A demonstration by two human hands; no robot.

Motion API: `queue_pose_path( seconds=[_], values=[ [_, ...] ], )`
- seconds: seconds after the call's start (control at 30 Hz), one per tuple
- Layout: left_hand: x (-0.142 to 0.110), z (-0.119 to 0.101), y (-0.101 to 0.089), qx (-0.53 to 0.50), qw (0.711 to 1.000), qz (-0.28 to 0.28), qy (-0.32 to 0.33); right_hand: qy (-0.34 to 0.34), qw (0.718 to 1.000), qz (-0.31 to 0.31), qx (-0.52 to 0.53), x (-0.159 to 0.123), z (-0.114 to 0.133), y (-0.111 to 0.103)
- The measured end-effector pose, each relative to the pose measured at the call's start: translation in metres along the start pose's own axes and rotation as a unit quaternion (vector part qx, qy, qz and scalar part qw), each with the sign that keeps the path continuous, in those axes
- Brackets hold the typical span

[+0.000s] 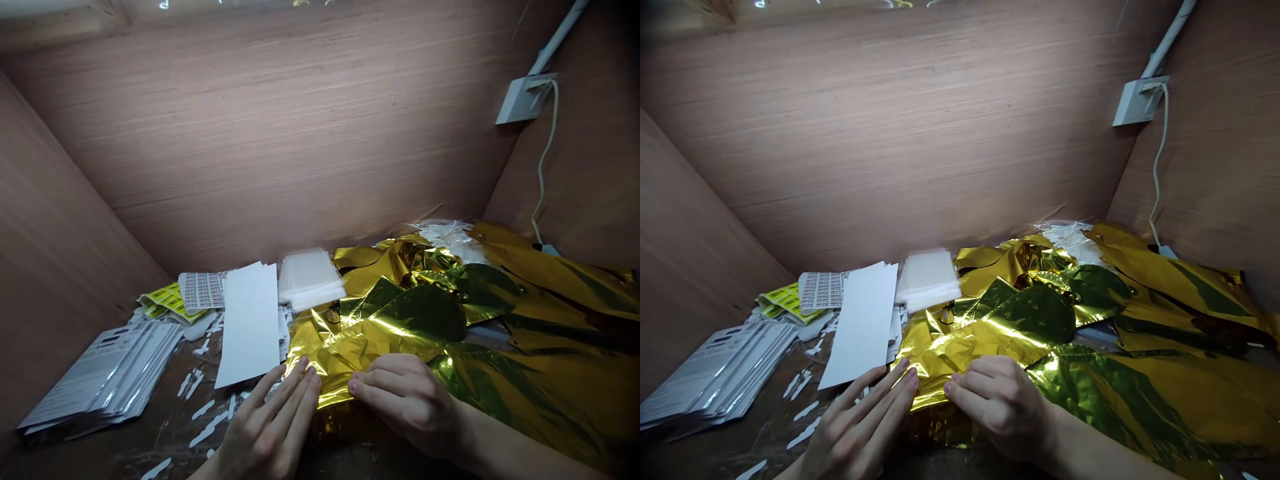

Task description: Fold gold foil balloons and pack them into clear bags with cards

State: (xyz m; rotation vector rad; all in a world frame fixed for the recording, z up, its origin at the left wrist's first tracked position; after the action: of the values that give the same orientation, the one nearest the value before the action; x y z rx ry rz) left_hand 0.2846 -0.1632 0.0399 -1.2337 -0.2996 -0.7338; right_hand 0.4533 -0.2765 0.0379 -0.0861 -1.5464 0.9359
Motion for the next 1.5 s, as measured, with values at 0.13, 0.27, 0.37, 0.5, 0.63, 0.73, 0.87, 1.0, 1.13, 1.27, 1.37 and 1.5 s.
queue_pose_path(
  seconds=[0.13, 0.27, 0.37, 0.5, 0.63, 0.73, 0.87, 1.0, 1.13, 1.27, 1.37, 1.5],
  values=[
    [-0.003, 0.017, 0.0, -0.07, 0.995, -0.026, -0.062, 0.025, 1.0, -0.006, 0.005, -0.003, -0.009, -0.005],
    [-0.006, 0.031, 0.003, -0.137, 0.981, -0.067, -0.121, 0.036, 0.999, -0.018, 0.013, -0.001, -0.012, -0.008],
    [-0.007, 0.027, 0.005, -0.099, 0.991, -0.069, -0.049, 0.031, 0.999, -0.011, 0.017, 0.0, -0.01, -0.006],
    [-0.01, 0.018, 0.008, -0.071, 0.997, -0.025, 0.032, 0.024, 1.0, 0.0, 0.015, -0.002, -0.007, -0.001],
    [-0.007, 0.013, 0.008, -0.039, 0.999, -0.018, 0.021, 0.018, 1.0, 0.011, 0.022, -0.004, -0.006, 0.004],
    [-0.004, 0.011, 0.008, -0.009, 1.0, -0.025, 0.003, 0.03, 0.999, 0.032, 0.031, -0.005, -0.007, 0.009],
    [-0.002, 0.011, 0.012, -0.014, 1.0, -0.025, 0.008, 0.031, 0.998, 0.05, 0.004, -0.004, -0.006, 0.012],
    [-0.003, 0.015, 0.015, -0.078, 0.996, -0.038, -0.03, 0.025, 0.997, 0.068, -0.014, -0.005, -0.006, 0.015],
    [-0.005, 0.014, 0.02, -0.141, 0.987, -0.049, -0.056, 0.002, 0.998, 0.065, -0.026, -0.005, -0.003, 0.017],
    [-0.005, 0.011, 0.021, -0.173, 0.983, -0.039, -0.042, -0.042, 0.996, 0.049, -0.053, -0.002, 0.008, 0.02],
    [-0.001, 0.009, 0.018, -0.167, 0.984, -0.042, -0.035, -0.068, 0.994, 0.04, -0.07, 0.001, 0.016, 0.022],
    [0.002, 0.009, 0.016, -0.157, 0.986, -0.046, -0.04, -0.057, 0.995, 0.047, -0.061, 0.003, 0.016, 0.021]
  ],
)
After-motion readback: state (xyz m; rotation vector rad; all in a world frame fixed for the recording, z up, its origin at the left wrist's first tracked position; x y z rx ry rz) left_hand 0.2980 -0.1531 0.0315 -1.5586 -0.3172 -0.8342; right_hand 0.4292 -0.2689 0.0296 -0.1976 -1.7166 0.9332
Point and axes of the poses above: each hand's wrist, its own x-axis towards the middle knuckle, its own y-axis out of the palm, z = x × y, the point moved 5 cm from there along x, towards the middle knuckle, and after that the axes turned 2 degrees about y, right-handed, at the moved point
